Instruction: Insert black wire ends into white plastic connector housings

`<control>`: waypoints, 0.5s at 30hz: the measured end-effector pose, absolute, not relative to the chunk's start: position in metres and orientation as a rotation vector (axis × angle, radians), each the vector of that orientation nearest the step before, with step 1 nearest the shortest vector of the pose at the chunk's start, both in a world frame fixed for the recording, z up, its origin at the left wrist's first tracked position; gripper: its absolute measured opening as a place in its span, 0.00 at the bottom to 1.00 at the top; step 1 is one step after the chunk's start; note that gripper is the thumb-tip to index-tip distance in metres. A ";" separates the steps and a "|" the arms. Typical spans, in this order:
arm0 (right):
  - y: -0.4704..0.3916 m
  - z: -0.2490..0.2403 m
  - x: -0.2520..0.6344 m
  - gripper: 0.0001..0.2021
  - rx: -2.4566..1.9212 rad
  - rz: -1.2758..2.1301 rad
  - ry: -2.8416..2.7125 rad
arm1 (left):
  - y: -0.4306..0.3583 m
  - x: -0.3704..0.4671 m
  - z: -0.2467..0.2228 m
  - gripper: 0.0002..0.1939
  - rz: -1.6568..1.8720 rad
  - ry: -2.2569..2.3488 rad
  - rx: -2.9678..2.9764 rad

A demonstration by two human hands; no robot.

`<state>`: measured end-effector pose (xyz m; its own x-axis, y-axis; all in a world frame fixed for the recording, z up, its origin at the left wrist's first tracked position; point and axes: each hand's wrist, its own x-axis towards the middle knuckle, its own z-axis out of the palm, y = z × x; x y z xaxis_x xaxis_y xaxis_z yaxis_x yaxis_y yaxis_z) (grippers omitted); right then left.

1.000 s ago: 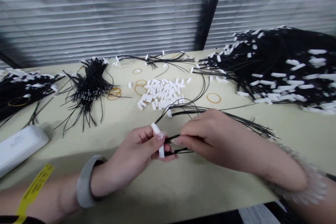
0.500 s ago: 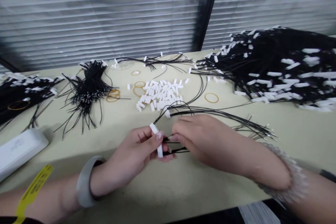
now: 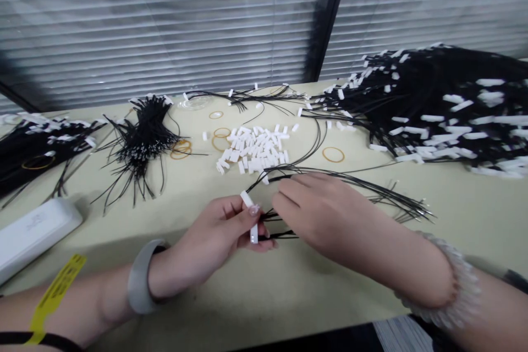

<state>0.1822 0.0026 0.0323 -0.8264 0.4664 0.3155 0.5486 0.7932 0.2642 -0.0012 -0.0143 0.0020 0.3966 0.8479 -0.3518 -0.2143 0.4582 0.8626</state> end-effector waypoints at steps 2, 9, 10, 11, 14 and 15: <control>0.004 0.037 0.185 0.09 -0.841 -0.591 -2.750 | -0.014 -0.001 0.003 0.09 0.789 0.910 0.804; 0.020 0.063 0.213 0.07 -1.255 -0.532 -2.150 | -0.016 0.000 0.004 0.10 0.810 0.906 0.785; 0.022 0.066 0.217 0.07 -1.283 -0.501 -2.022 | -0.016 0.000 0.004 0.10 0.805 0.906 0.789; 0.023 0.069 0.220 0.07 -1.286 -0.437 -1.909 | -0.017 -0.001 0.004 0.10 0.801 0.905 0.795; 0.026 0.074 0.226 0.10 -1.129 0.086 -1.626 | -0.017 -0.001 0.003 0.08 0.799 0.908 0.831; 0.027 0.075 0.228 0.11 -1.037 0.287 -1.539 | -0.018 -0.001 0.002 0.08 0.797 0.913 0.846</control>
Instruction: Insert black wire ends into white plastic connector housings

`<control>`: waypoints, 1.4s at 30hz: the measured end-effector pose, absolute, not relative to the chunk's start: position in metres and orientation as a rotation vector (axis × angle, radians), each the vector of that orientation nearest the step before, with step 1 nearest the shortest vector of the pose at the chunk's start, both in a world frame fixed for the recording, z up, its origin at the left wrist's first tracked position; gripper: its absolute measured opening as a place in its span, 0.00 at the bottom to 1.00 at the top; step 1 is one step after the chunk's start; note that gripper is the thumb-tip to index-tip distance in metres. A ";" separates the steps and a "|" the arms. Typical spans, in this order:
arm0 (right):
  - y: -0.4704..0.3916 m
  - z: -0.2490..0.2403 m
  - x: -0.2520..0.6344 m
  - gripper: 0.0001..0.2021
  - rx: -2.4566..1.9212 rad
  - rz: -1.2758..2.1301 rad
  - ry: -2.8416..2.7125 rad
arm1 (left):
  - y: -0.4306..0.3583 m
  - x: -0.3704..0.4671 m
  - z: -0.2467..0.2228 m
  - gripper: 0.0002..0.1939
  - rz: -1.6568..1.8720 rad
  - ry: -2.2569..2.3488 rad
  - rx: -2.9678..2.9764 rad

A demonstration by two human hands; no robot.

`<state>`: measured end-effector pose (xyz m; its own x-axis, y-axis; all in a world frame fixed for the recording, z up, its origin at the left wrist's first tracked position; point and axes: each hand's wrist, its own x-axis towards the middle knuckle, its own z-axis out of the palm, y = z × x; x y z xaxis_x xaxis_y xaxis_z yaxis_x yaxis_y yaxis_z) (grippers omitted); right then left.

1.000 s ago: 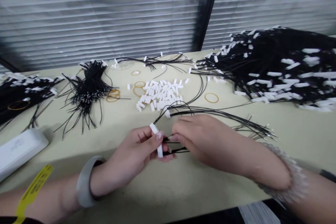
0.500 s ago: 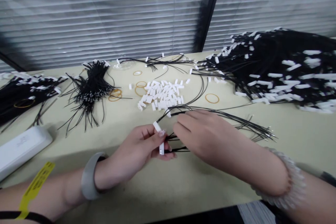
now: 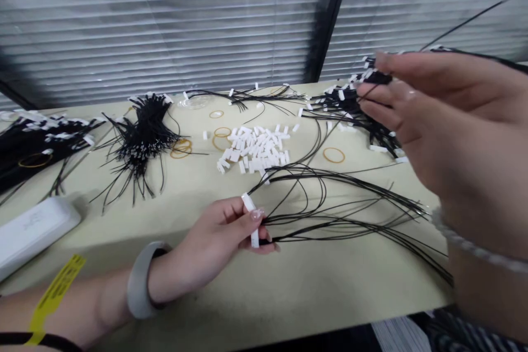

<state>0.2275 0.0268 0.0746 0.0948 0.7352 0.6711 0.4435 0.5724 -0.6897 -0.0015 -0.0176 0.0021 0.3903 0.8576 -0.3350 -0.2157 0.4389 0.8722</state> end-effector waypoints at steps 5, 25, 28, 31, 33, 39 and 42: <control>0.031 0.075 0.233 0.10 -0.878 0.565 -1.224 | -0.018 -0.003 -0.002 0.07 0.785 0.922 0.901; 0.006 0.033 0.178 0.06 -0.955 0.390 -2.301 | -0.024 -0.001 0.010 0.10 0.674 0.974 1.315; 0.004 0.033 0.176 0.06 -0.933 0.373 -2.295 | -0.024 -0.001 0.009 0.09 0.676 0.993 1.341; 0.003 0.033 0.176 0.06 -0.937 0.337 -2.284 | -0.025 -0.001 0.009 0.10 0.668 0.989 1.349; 0.003 0.033 0.176 0.06 -0.937 0.323 -2.289 | -0.024 -0.001 0.008 0.10 0.664 0.969 1.356; 0.001 0.029 0.178 0.07 -0.903 0.232 -2.333 | -0.024 -0.003 0.006 0.10 0.667 0.948 1.365; 0.000 0.025 0.179 0.08 -0.842 0.197 -2.342 | -0.024 -0.003 0.006 0.11 0.669 0.926 1.350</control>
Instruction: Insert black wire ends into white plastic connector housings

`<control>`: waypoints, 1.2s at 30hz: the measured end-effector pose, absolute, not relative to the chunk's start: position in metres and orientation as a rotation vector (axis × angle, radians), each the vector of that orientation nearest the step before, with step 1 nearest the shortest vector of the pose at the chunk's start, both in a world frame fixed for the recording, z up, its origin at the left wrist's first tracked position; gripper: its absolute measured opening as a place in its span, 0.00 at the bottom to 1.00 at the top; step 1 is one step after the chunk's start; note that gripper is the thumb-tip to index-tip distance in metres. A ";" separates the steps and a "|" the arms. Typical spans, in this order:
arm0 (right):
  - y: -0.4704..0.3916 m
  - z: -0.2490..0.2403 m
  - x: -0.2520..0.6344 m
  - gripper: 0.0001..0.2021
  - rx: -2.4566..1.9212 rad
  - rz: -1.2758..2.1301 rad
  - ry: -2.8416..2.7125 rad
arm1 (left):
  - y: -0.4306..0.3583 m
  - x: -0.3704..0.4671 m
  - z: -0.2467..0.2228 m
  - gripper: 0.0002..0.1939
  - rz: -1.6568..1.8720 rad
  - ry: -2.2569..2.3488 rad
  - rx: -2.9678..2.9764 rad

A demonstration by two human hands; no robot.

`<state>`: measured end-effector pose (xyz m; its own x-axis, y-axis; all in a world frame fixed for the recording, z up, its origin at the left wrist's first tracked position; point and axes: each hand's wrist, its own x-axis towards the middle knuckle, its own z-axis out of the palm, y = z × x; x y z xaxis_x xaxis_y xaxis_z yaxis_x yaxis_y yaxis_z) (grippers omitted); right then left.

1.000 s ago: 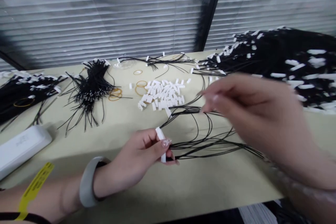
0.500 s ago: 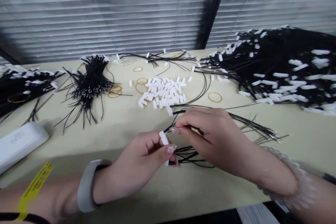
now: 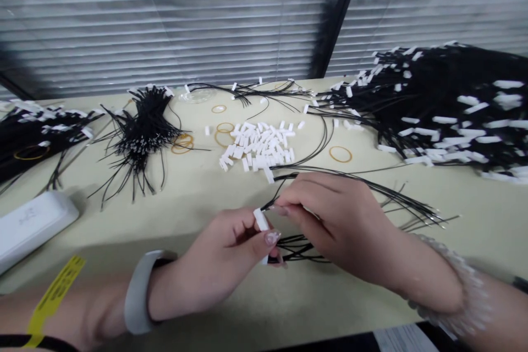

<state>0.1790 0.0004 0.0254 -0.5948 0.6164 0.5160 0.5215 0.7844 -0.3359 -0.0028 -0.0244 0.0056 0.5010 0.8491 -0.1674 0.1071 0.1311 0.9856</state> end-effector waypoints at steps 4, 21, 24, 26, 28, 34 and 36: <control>0.003 0.022 0.181 0.08 -0.759 0.095 -2.418 | -0.024 -0.002 0.006 0.11 0.677 0.902 1.291; 0.007 0.021 0.179 0.11 -0.365 -0.224 -2.501 | -0.023 -0.008 0.005 0.14 0.537 0.741 1.166; 0.012 0.024 0.182 0.05 -0.491 -0.058 -2.353 | -0.023 -0.006 0.002 0.13 0.657 0.769 1.107; 0.015 0.032 0.187 0.02 -0.634 0.022 -2.219 | -0.022 -0.005 0.000 0.12 0.753 0.822 1.048; 0.017 0.042 0.193 0.05 -0.782 0.079 -2.189 | -0.022 -0.004 -0.002 0.11 0.814 0.867 1.014; 0.016 0.059 0.204 0.15 -0.915 -0.168 -2.317 | -0.022 -0.003 -0.004 0.10 0.879 0.902 0.944; 0.016 0.061 0.207 0.18 -0.921 -0.069 -2.383 | -0.021 -0.003 -0.004 0.10 0.884 0.896 0.908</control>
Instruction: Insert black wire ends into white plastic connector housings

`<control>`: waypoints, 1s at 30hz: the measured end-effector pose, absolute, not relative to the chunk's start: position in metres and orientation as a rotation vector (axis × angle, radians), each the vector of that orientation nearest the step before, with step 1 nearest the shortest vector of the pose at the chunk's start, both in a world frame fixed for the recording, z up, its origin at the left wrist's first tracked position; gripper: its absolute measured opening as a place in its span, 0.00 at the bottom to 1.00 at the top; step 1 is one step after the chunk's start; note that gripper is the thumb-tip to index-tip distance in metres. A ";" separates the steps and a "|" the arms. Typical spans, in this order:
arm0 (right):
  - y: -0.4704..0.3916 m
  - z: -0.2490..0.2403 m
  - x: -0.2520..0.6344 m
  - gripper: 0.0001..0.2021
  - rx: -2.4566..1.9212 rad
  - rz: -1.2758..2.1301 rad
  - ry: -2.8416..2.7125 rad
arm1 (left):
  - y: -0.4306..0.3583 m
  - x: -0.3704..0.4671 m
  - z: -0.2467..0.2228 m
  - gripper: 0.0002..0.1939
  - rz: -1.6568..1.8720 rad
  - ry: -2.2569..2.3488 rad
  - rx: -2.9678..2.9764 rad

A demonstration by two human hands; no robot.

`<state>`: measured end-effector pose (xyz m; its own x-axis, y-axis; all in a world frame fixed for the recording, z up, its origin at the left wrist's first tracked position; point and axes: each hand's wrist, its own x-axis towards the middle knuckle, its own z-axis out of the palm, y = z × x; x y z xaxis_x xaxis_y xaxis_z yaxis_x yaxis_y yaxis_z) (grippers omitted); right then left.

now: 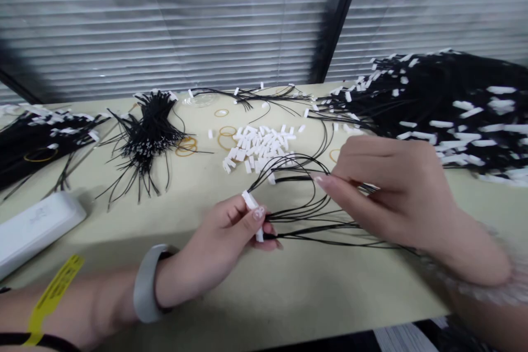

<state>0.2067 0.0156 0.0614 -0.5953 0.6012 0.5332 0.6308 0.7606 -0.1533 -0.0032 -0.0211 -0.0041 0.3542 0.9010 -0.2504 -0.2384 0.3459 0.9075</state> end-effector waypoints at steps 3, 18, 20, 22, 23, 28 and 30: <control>0.018 0.063 0.211 0.17 -1.012 0.186 -2.616 | -0.020 -0.003 -0.003 0.09 0.912 0.877 0.829; 0.017 0.063 0.210 0.14 -0.984 0.646 -2.652 | -0.019 0.001 0.004 0.09 1.027 0.906 0.684; 0.017 0.061 0.207 0.17 -1.092 0.772 -2.542 | -0.019 0.001 0.004 0.09 1.036 0.894 0.679; 0.016 0.055 0.204 0.14 -1.179 0.816 -2.486 | -0.019 0.001 0.003 0.09 1.037 0.886 0.674; 0.017 0.052 0.201 0.11 -1.177 0.810 -2.494 | -0.019 0.000 0.003 0.08 1.039 0.882 0.672; 0.017 0.042 0.194 0.06 -1.012 0.655 -2.586 | -0.019 0.000 0.001 0.07 1.047 0.838 0.671; 0.017 0.043 0.194 0.09 -1.060 0.585 -2.540 | -0.019 0.000 0.001 0.07 1.056 0.825 0.674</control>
<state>0.1936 0.0167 0.0429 -0.6705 0.7289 0.1382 0.5952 0.6396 -0.4864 0.0005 -0.0190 0.0012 0.2587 0.9319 -0.2545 -0.4725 0.3518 0.8081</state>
